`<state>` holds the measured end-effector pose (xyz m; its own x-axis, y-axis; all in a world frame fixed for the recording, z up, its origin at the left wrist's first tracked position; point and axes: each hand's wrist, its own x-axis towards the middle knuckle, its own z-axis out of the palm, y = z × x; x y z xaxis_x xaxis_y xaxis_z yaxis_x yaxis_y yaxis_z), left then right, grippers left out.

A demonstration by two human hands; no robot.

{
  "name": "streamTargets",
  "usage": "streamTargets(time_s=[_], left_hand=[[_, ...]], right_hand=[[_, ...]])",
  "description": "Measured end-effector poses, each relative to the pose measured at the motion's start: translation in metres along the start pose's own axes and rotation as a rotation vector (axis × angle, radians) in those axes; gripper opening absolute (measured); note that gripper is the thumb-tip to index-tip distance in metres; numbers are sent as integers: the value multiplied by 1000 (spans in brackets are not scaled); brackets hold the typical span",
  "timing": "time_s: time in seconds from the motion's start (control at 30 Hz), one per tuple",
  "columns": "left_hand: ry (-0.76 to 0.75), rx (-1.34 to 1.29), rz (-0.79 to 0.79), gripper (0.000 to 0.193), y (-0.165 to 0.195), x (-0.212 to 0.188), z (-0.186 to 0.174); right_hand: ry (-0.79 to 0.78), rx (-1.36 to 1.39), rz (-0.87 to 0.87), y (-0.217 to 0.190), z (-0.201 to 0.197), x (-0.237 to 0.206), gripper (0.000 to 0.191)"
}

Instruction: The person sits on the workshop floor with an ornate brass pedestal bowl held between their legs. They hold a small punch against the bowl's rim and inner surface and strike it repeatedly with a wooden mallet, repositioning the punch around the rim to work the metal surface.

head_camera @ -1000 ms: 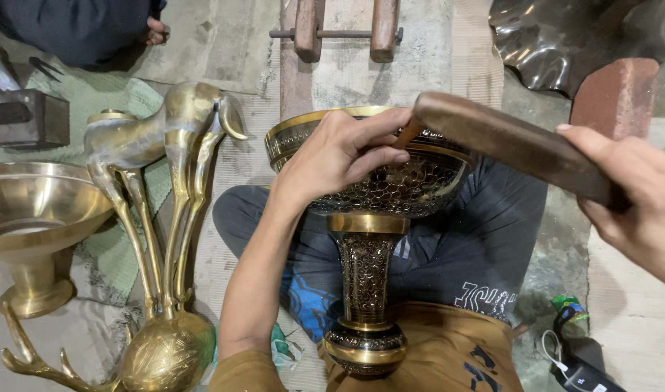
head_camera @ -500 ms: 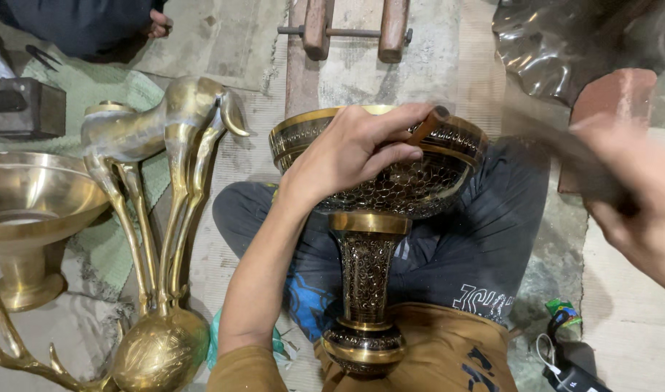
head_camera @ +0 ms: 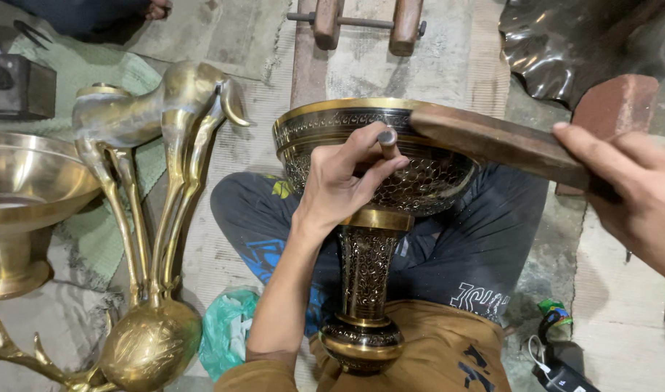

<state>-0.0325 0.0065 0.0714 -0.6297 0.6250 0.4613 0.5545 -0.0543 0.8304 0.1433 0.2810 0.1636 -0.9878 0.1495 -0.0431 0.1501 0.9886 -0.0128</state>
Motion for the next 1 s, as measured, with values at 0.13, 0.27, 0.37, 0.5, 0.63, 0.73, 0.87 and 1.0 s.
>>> streamTargets(time_s=[0.13, 0.27, 0.37, 0.5, 0.63, 0.73, 0.87, 1.0], left_hand=[[38, 35, 28, 47, -2, -1, 4], [20, 48, 15, 38, -2, -2, 2], [32, 56, 31, 41, -3, -1, 2], [43, 61, -36, 28, -3, -1, 2], [16, -61, 3, 33, -3, -4, 0], [1, 21, 9, 28, -5, -4, -1], [-14, 44, -10, 32, -4, -3, -2], [-7, -7, 10, 41, -1, -2, -4]], right_hand=[[275, 395, -129, -6, -16, -2, 66], [302, 213, -240, -13, -28, 8, 67], [332, 198, -245, -19, -36, 17, 71], [304, 239, -242, -25, -46, 18, 73], [218, 168, -174, -27, -50, 18, 74], [215, 94, -244, -24, -48, 20, 74], [244, 91, -254, -21, -47, 18, 75], [241, 194, -226, -18, -48, 17, 74]])
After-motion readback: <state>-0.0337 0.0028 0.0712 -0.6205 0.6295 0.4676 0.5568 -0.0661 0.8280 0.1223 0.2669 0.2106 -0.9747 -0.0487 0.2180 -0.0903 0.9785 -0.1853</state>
